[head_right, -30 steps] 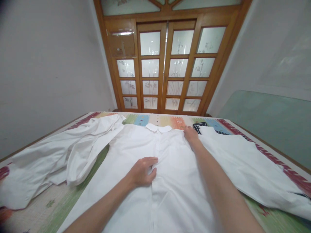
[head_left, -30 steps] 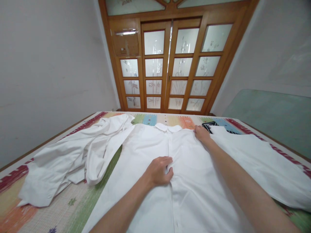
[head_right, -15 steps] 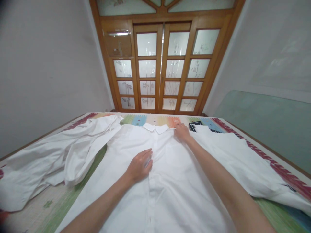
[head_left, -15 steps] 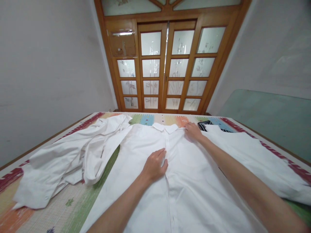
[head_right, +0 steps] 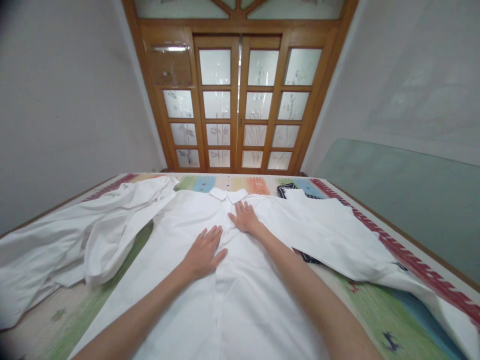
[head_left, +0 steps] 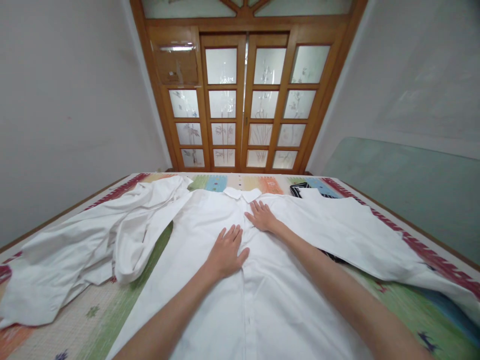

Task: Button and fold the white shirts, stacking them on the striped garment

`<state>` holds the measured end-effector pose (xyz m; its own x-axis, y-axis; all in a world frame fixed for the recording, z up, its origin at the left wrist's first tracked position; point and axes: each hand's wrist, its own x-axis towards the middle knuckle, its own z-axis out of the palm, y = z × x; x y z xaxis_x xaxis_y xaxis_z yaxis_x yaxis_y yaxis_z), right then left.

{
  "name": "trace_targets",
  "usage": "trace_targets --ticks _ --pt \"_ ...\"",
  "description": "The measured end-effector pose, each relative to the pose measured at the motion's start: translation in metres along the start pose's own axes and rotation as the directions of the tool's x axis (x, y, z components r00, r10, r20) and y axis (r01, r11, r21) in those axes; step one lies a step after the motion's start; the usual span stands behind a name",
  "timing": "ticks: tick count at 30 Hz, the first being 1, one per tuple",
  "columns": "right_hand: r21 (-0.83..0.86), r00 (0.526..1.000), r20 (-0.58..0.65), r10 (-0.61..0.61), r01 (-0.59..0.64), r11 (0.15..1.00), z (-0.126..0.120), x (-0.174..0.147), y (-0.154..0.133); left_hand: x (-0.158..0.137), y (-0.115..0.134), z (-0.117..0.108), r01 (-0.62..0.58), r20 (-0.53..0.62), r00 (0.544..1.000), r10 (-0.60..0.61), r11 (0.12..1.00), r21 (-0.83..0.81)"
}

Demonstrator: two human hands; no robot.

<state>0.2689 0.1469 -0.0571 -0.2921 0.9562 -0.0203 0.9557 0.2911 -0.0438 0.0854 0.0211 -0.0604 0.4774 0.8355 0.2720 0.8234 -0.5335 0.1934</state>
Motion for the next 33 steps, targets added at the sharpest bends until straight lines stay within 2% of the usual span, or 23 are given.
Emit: trace_targets --ticks 4,13,17,21,23,26,28,30,33 --pt "0.01 0.999 -0.045 -0.002 0.003 1.0 -0.001 0.001 0.001 0.001 0.0 -0.001 0.008 0.018 1.0 -0.008 1.0 -0.004" --pt "0.118 1.0 -0.006 0.027 -0.026 0.993 -0.015 -0.02 -0.011 0.006 0.001 -0.009 0.089 0.015 0.996 -0.088 0.991 -0.095" --pt "0.145 0.996 0.034 -0.08 0.074 0.987 -0.025 -0.048 -0.011 0.002 0.001 -0.013 0.086 -0.008 0.996 -0.088 0.992 -0.087" --pt "0.186 0.968 0.064 -0.242 0.227 0.956 -0.036 -0.104 0.006 -0.009 -0.003 -0.018 0.056 0.012 0.998 -0.055 0.994 -0.092" --pt "0.199 0.966 0.046 -0.254 0.24 0.95 -0.037 -0.144 0.021 -0.019 -0.004 -0.021 0.044 0.04 0.998 -0.039 0.992 -0.119" --pt "0.285 0.973 -0.084 -0.215 0.23 0.93 -0.033 -0.213 0.045 -0.039 0.0 -0.029 0.019 0.046 0.999 -0.007 0.968 -0.25" --pt "0.358 0.986 -0.105 -0.133 0.162 0.919 -0.027 -0.259 0.058 -0.055 0.008 -0.037 0.009 0.031 1.0 0.004 0.92 -0.392" --pt "0.412 0.995 -0.07 -0.067 0.09 0.907 -0.02 -0.301 0.065 -0.069 0.019 -0.045 0.024 0.044 0.999 -0.001 0.848 -0.529" --pt "0.421 0.999 -0.008 -0.048 0.047 0.906 -0.012 -0.355 0.067 -0.087 0.036 -0.053 0.157 0.155 0.986 -0.065 0.682 -0.714"
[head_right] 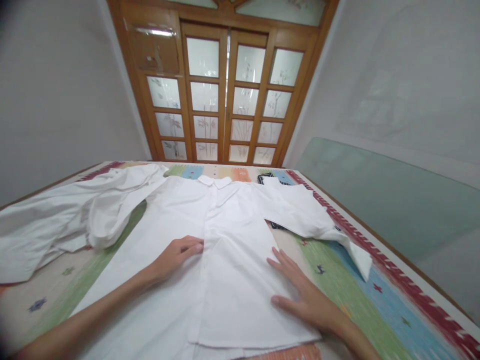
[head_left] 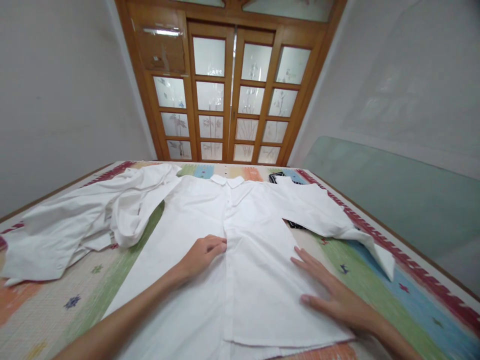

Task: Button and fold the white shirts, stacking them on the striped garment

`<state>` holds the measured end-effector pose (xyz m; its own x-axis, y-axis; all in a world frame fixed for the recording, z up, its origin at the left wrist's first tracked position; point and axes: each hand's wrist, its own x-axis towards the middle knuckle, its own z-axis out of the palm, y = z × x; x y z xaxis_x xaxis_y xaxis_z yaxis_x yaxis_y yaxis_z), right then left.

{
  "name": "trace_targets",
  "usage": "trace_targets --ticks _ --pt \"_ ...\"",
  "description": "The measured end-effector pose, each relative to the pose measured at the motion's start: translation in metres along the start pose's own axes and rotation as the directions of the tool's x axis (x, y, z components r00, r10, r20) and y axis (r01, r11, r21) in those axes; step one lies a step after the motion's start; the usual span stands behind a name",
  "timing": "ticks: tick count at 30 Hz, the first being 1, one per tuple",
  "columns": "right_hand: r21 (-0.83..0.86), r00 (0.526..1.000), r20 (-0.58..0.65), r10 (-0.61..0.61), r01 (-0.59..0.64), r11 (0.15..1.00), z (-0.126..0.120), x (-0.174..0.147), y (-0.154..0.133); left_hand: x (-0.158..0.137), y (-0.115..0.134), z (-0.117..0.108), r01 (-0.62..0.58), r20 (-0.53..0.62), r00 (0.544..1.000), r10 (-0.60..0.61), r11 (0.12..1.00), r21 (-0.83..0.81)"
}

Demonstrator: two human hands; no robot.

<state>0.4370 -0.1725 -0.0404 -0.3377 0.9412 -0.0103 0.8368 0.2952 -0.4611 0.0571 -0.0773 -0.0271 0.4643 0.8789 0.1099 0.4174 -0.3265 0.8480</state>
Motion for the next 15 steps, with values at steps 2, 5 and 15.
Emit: trace_targets --ticks 2,5,15 --pt "-0.001 1.0 0.027 0.002 -0.002 1.0 0.004 -0.026 -0.003 -0.009 0.006 0.007 0.137 0.093 0.989 -0.119 0.967 -0.216" --pt "-0.007 1.0 0.025 0.008 -0.008 1.0 0.01 -0.05 -0.007 -0.018 0.013 0.019 0.346 0.239 0.934 -0.266 0.845 -0.408" --pt "-0.047 0.99 -0.127 -0.056 0.05 0.998 0.022 -0.071 0.004 -0.036 0.056 0.029 0.56 0.291 0.828 -0.479 0.684 -0.468"
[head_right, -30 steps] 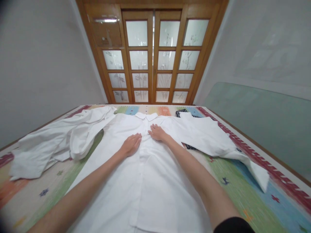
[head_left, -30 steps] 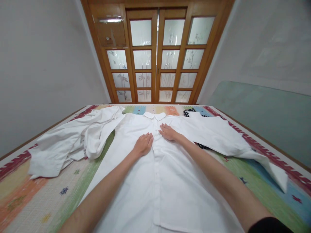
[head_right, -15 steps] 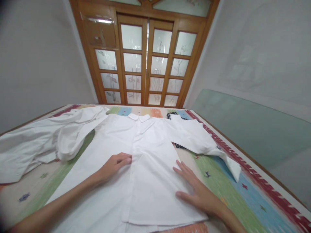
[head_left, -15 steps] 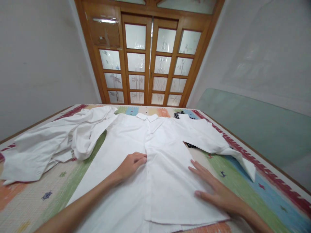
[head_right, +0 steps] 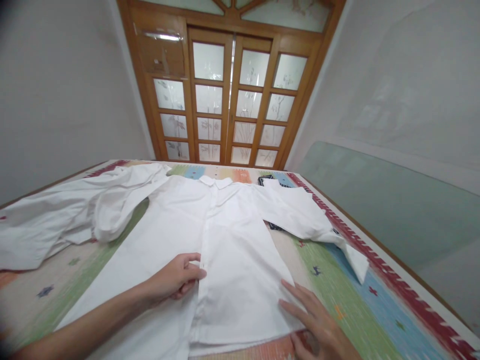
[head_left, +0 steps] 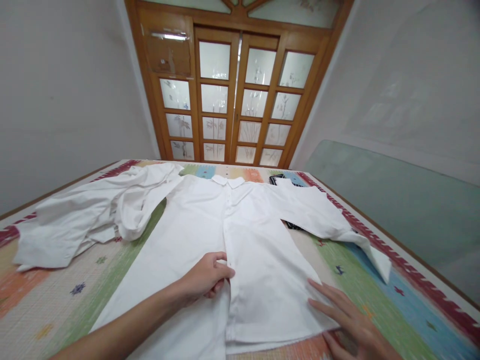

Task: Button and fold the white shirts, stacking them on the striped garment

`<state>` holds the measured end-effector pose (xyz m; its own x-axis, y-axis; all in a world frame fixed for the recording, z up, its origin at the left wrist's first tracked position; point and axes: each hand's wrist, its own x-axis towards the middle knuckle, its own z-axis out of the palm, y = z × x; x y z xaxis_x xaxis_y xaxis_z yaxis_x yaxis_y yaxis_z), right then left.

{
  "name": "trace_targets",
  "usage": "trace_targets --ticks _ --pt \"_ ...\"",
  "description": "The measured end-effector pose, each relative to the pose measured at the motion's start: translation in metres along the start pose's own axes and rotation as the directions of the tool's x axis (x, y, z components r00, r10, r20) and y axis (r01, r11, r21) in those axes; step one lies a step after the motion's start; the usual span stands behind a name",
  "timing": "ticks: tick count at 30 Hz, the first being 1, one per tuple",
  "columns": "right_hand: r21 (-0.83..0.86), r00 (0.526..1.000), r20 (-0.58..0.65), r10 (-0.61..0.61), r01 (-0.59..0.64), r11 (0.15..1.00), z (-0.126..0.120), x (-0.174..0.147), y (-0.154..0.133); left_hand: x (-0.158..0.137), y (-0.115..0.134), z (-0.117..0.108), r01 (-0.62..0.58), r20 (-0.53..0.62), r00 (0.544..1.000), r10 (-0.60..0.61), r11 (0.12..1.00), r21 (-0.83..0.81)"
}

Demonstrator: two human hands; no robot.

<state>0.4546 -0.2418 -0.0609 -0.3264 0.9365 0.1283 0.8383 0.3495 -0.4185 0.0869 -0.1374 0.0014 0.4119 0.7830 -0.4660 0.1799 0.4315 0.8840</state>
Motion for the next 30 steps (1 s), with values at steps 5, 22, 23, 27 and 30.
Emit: trace_targets --ticks 5,22,23,27,30 --pt "0.031 0.996 -0.043 0.08 -0.079 0.996 -0.002 -0.001 0.002 -0.004 -0.01 -0.004 0.04 0.058 0.998 -0.039 0.999 -0.02" --pt "0.581 0.851 -0.096 0.516 -0.373 0.723 0.001 0.004 -0.008 0.1 0.06 -0.059 -0.137 -0.125 0.736 0.666 0.328 0.935" --pt "0.567 0.854 -0.111 0.509 -0.366 0.738 0.003 0.003 -0.009 0.116 0.064 -0.062 -0.128 -0.121 0.73 0.672 0.308 0.943" --pt "0.459 0.869 -0.163 0.467 -0.352 0.816 0.006 -0.002 -0.007 0.165 0.066 -0.066 -0.083 -0.038 0.807 0.59 0.176 0.981" --pt "0.356 0.875 -0.219 0.432 -0.34 0.87 0.006 -0.008 -0.003 0.18 0.056 -0.07 -0.055 -0.001 0.857 0.515 0.095 0.994"
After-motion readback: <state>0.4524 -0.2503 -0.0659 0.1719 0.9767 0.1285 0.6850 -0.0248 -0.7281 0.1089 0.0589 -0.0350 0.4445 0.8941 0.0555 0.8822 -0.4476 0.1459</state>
